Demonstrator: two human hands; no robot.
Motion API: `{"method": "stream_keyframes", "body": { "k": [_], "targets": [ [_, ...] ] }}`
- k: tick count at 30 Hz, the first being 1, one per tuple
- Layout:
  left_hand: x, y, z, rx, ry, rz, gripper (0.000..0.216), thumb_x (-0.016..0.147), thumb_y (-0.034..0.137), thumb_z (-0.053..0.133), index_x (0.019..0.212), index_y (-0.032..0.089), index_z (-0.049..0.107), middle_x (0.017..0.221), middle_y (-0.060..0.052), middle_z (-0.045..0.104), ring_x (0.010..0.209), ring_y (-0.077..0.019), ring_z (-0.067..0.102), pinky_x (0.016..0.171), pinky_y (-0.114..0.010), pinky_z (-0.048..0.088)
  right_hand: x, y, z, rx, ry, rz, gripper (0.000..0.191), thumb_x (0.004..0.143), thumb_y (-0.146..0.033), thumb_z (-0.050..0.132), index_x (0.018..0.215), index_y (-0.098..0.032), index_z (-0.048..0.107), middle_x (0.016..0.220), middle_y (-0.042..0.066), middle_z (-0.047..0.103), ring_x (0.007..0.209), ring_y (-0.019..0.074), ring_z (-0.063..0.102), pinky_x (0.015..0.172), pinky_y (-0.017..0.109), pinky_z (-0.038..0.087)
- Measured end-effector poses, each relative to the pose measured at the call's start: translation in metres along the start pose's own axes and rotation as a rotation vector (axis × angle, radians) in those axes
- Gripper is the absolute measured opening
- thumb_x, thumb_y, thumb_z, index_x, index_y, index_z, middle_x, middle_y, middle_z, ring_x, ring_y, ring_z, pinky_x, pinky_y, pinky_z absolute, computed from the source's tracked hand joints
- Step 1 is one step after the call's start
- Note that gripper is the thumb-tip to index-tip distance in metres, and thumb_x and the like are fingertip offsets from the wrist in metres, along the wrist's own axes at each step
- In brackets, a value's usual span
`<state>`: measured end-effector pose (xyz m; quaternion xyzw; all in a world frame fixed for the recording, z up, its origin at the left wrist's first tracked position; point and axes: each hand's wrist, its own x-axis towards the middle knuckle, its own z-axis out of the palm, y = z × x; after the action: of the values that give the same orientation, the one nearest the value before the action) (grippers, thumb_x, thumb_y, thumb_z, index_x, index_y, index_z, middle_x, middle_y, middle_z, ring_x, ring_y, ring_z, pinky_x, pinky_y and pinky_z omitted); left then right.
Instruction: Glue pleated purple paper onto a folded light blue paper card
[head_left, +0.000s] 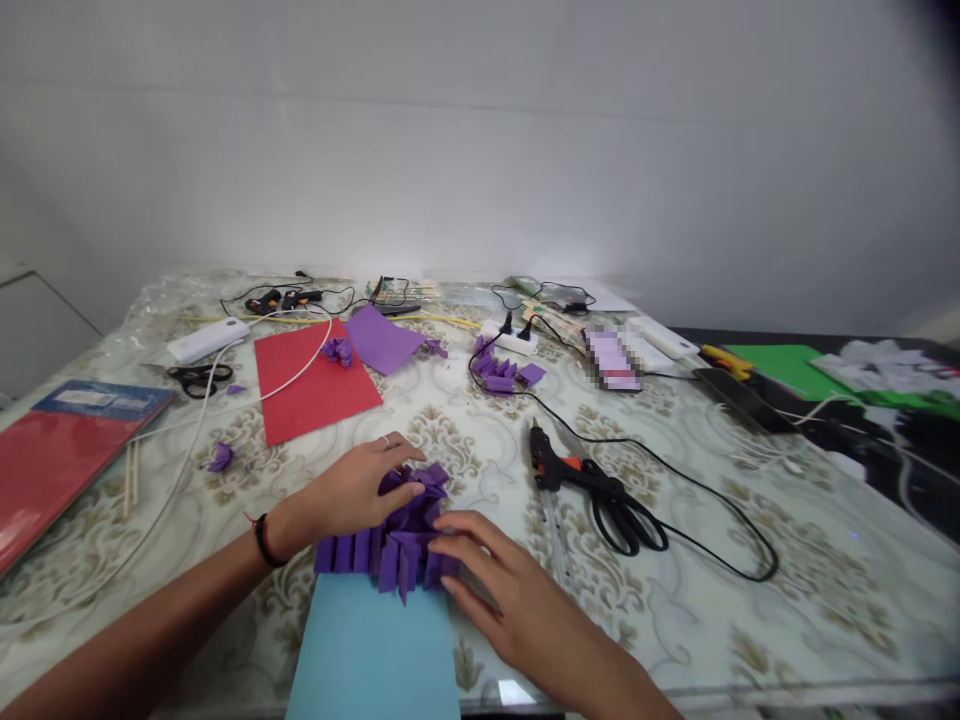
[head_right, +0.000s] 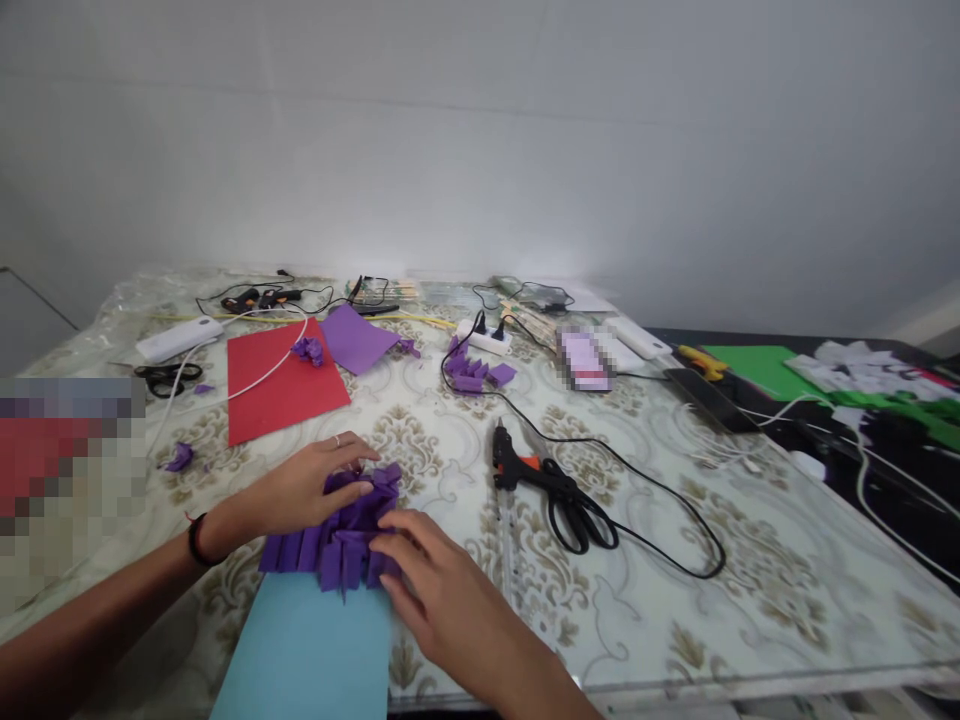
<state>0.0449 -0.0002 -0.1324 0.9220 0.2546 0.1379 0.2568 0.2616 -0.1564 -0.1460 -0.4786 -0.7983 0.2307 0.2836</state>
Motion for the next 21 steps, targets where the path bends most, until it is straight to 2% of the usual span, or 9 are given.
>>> {"method": "stream_keyframes", "body": {
  "k": [5,9,12,15,18,21],
  "targets": [
    [-0.009,0.002,0.007,-0.022,-0.087,0.092,0.021,0.102,0.017,0.055,0.113,0.024,0.071,0.116,-0.005,0.076,0.112,-0.0225,0.07,0.102,-0.037,0.053,0.003,0.01,0.008,-0.005,0.0,0.012,0.023,0.104,-0.014,0.056,0.122,-0.02,0.069,0.131,0.012,0.067,0.122,0.0255,0.067,0.107,0.042,0.057],
    [-0.011,0.0,0.011,0.007,-0.1,0.107,0.024,0.099,0.013,0.058,0.114,0.023,0.073,0.124,-0.007,0.074,0.117,-0.0246,0.067,0.107,-0.04,0.05,0.013,0.014,0.005,0.006,0.032,0.012,0.021,0.106,-0.02,0.054,0.117,-0.022,0.072,0.124,0.01,0.072,0.116,0.0249,0.068,0.105,0.042,0.054],
    [-0.01,-0.001,0.009,0.048,-0.062,0.079,0.027,0.096,0.016,0.063,0.12,0.021,0.072,0.131,-0.012,0.067,0.125,-0.0301,0.062,0.109,-0.047,0.048,0.028,0.016,0.0,0.02,0.173,0.184,0.028,0.108,-0.029,0.046,0.101,-0.019,0.071,0.103,0.01,0.073,0.095,0.0235,0.069,0.088,0.038,0.053],
    [-0.009,-0.001,0.007,0.082,-0.039,0.072,0.028,0.095,0.011,0.058,0.117,0.021,0.072,0.126,-0.013,0.064,0.12,-0.0309,0.06,0.105,-0.05,0.047,0.046,0.022,0.0,-0.002,0.174,0.432,0.035,0.104,-0.042,0.051,0.081,-0.021,0.065,0.078,0.008,0.07,0.071,0.0231,0.063,0.069,0.036,0.043],
    [-0.008,-0.001,0.008,0.095,-0.043,0.094,0.035,0.091,0.001,0.052,0.108,0.022,0.074,0.118,-0.01,0.064,0.114,-0.0278,0.06,0.1,-0.046,0.048,0.061,0.032,0.006,0.04,0.114,0.49,0.035,0.098,-0.043,0.059,0.071,-0.022,0.062,0.068,0.006,0.068,0.064,0.0222,0.06,0.064,0.034,0.035],
    [-0.009,-0.004,0.008,0.094,-0.022,0.107,0.028,0.088,0.001,0.055,0.096,0.022,0.073,0.113,-0.008,0.064,0.113,-0.0267,0.06,0.099,-0.043,0.047,0.067,0.041,0.011,0.135,0.076,0.497,0.031,0.094,-0.039,0.061,0.068,-0.022,0.06,0.066,0.003,0.066,0.063,0.0202,0.057,0.063,0.032,0.035]
  ]
}}
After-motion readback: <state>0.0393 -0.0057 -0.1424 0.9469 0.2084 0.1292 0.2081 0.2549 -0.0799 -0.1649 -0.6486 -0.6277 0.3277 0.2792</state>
